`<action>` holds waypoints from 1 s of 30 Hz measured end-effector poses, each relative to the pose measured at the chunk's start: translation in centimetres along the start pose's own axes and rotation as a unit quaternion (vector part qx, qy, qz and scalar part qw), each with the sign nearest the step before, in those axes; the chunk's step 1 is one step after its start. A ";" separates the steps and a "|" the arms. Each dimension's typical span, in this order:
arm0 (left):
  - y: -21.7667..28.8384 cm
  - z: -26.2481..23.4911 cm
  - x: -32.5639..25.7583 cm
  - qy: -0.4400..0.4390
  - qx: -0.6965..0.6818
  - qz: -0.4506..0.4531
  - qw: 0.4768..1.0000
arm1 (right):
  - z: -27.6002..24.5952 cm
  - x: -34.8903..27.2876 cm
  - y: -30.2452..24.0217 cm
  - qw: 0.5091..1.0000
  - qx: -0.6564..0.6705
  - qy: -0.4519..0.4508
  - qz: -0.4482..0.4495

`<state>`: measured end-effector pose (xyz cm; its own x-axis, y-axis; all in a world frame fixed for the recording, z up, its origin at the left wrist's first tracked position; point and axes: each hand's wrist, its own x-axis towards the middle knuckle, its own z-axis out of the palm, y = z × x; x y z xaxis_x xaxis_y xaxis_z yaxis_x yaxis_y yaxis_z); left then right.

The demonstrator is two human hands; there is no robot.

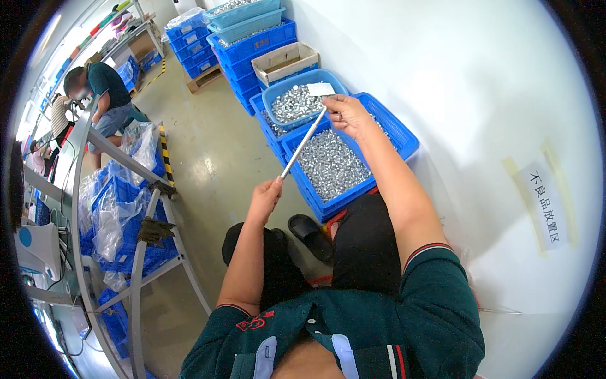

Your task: The person is picking small metal components from a blue bin and sliding them onto a metal rod.

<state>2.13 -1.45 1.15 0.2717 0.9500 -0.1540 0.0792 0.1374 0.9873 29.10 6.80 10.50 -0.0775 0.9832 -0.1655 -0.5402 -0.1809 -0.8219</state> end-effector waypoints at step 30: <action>0.4 0.0 0.0 0.004 0.007 -0.015 1.000 | -0.4 -0.4 0.1 0.990 0.109 -0.016 0.085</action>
<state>2.21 -1.39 1.52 0.2611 0.9478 -0.1830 0.1009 0.1617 0.9817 29.37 6.42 10.27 -0.2072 0.9400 -0.2709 -0.6852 -0.3371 -0.6456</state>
